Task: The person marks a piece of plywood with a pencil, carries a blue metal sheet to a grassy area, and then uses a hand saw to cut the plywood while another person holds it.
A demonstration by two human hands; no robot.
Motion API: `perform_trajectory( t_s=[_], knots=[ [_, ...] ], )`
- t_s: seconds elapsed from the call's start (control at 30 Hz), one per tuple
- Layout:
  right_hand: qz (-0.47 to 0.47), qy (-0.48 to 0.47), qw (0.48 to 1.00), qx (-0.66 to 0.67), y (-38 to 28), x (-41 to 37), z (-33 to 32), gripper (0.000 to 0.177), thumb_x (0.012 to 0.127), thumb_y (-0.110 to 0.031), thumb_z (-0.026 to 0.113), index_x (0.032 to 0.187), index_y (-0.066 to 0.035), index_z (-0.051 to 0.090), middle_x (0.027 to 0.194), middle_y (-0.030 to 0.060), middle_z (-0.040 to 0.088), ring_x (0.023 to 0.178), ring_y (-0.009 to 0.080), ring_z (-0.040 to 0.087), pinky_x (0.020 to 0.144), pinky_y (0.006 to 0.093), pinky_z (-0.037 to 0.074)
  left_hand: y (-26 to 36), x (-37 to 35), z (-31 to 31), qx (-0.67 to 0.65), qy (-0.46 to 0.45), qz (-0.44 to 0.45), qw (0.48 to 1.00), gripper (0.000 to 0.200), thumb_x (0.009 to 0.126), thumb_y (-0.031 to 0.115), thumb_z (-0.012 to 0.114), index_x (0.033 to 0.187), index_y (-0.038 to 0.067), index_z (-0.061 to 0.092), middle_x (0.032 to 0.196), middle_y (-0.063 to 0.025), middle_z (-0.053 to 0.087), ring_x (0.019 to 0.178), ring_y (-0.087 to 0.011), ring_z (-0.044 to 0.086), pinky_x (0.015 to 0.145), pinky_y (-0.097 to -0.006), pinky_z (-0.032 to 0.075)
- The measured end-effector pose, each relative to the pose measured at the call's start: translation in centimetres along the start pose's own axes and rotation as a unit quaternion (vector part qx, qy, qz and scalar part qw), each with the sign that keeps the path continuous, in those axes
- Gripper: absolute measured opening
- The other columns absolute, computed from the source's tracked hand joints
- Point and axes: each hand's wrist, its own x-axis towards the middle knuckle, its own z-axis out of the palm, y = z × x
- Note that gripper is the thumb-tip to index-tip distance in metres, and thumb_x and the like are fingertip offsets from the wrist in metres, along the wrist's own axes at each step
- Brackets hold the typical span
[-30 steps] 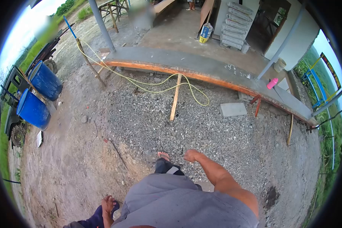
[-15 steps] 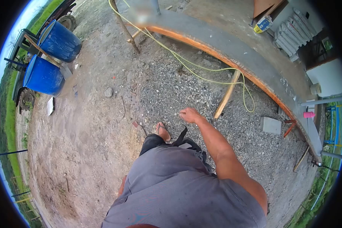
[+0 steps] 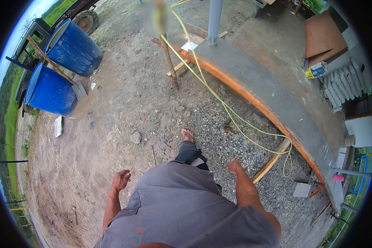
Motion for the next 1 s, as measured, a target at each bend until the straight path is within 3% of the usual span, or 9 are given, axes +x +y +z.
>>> perform_trajectory(
  t_s=[0.07, 0.13, 0.17, 0.33, 0.5, 0.6, 0.87, 0.97, 1.0],
  knots=[
    [-0.098, -0.024, 0.96, -0.261, -3.5, 9.6, -5.2, 0.024, 0.082, -0.028, 0.057, 0.082, -0.007, 0.068, 0.088, 0.0136, 0.069, 0.075, 0.0299, 0.065, 0.073, 0.0407, 0.05, 1.7, 6.3, -1.7, 0.049, -0.017, 0.008, 0.999, 0.034, 0.091, 0.021, 0.05, 0.114, -0.002, 0.06, 0.095, -0.0197, 0.068, 0.083, -0.0268, 0.067, 0.075, -0.0339, 0.053],
    [-0.159, 0.042, 0.966, -0.199, -9.8, 18.4, -12.5, 0.027, 0.081, -0.031, 0.056, 0.09, -0.009, 0.07, 0.096, 0.0131, 0.069, 0.088, 0.0337, 0.065, 0.079, 0.0416, 0.05, 3.3, 9.9, -3.4, 0.108, -0.063, 0.025, 0.992, 0.034, 0.09, 0.025, 0.051, 0.113, 0.003, 0.061, 0.099, -0.0196, 0.067, 0.092, -0.0339, 0.065, 0.081, -0.0375, 0.052],
    [0.018, 0.03, 0.996, 0.08, -20.6, 15.2, -22.7, 0.031, 0.081, -0.034, 0.054, 0.095, -0.01, 0.069, 0.098, 0.0121, 0.069, 0.095, 0.0337, 0.063, 0.084, 0.0403, 0.05, 4.7, 11.6, -4.7, 0.107, -0.079, 0.022, 0.991, 0.033, 0.089, 0.023, 0.051, 0.113, 0.004, 0.062, 0.104, -0.0191, 0.066, 0.096, -0.0356, 0.064, 0.083, -0.0384, 0.051],
    [-0.266, 0.065, 0.958, 0.09, -47.3, 26.3, -44.5, 0.039, 0.084, -0.035, 0.054, 0.112, -0.011, 0.066, 0.107, 0.0167, 0.066, 0.101, 0.0343, 0.062, 0.088, 0.04, 0.048, 0.5, 21.8, -10.4, -0.06, -0.103, -0.068, 0.991, 0.032, 0.092, 0.024, 0.048, 0.112, 0.004, 0.062, 0.104, -0.0193, 0.066, 0.096, -0.032, 0.065, 0.081, -0.0361, 0.051],
    [-0.343, 0.063, 0.932, 0.094, -64.4, 42.1, -54.7, 0.04, 0.085, -0.034, 0.052, 0.114, -0.009, 0.065, 0.11, 0.0172, 0.065, 0.101, 0.0354, 0.062, 0.089, 0.0411, 0.048, 12.5, 36.4, -25.4, 0.057, -0.068, -0.059, 0.994, 0.029, 0.09, 0.021, 0.051, 0.11, 0.003, 0.064, 0.099, -0.0224, 0.067, 0.097, -0.0366, 0.064, 0.082, -0.0379, 0.049],
    [-0.235, 0.008, 0.972, 0.029, -67.3, 51.7, -55.7, 0.046, 0.084, -0.041, 0.054, 0.115, -0.009, 0.065, 0.118, 0.0167, 0.062, 0.11, 0.0332, 0.058, 0.094, 0.0405, 0.046, 10.4, 50.7, -34.1, 0.072, -0.095, -0.012, 0.993, 0.032, 0.088, 0.022, 0.054, 0.112, 0.003, 0.063, 0.101, -0.0239, 0.066, 0.1, -0.0387, 0.063, 0.085, -0.0404, 0.05],
    [-0.022, -0.176, 0.982, -0.062, -72.1, 58.3, -73.7, 0.075, 0.075, -0.058, 0.063, 0.127, -0.004, 0.056, 0.135, 0.0146, 0.051, 0.124, 0.0271, 0.049, 0.103, 0.0403, 0.039, 41.8, 77.6, -60.0, 0.14, 0.005, 0.151, 0.978, 0.037, 0.091, 0.021, 0.054, 0.117, -0.004, 0.058, 0.106, -0.0226, 0.066, 0.098, -0.0299, 0.066, 0.085, -0.0353, 0.05],
    [-0.209, -0.202, 0.928, -0.234, -72.9, 72.0, -74.8, 0.075, 0.072, -0.055, 0.067, 0.129, -0.009, 0.055, 0.129, 0.0146, 0.055, 0.117, 0.0309, 0.053, 0.101, 0.0408, 0.038, 46.3, 87.8, -62.6, 0.175, -0.005, 0.18, 0.968, 0.037, 0.091, 0.021, 0.053, 0.117, -0.004, 0.058, 0.103, -0.0217, 0.067, 0.096, -0.0292, 0.067, 0.083, -0.0354, 0.051],
    [-0.378, -0.139, 0.811, -0.424, -72.7, 78.7, -75.0, 0.075, 0.071, -0.055, 0.068, 0.13, -0.011, 0.054, 0.126, 0.0146, 0.057, 0.114, 0.0322, 0.054, 0.101, 0.041, 0.037, 47.6, 91.4, -63.3, 0.185, -0.005, 0.191, 0.964, 0.037, 0.091, 0.022, 0.053, 0.117, -0.004, 0.058, 0.102, -0.0214, 0.068, 0.094, -0.0289, 0.067, 0.082, -0.0354, 0.051]
  ],
)
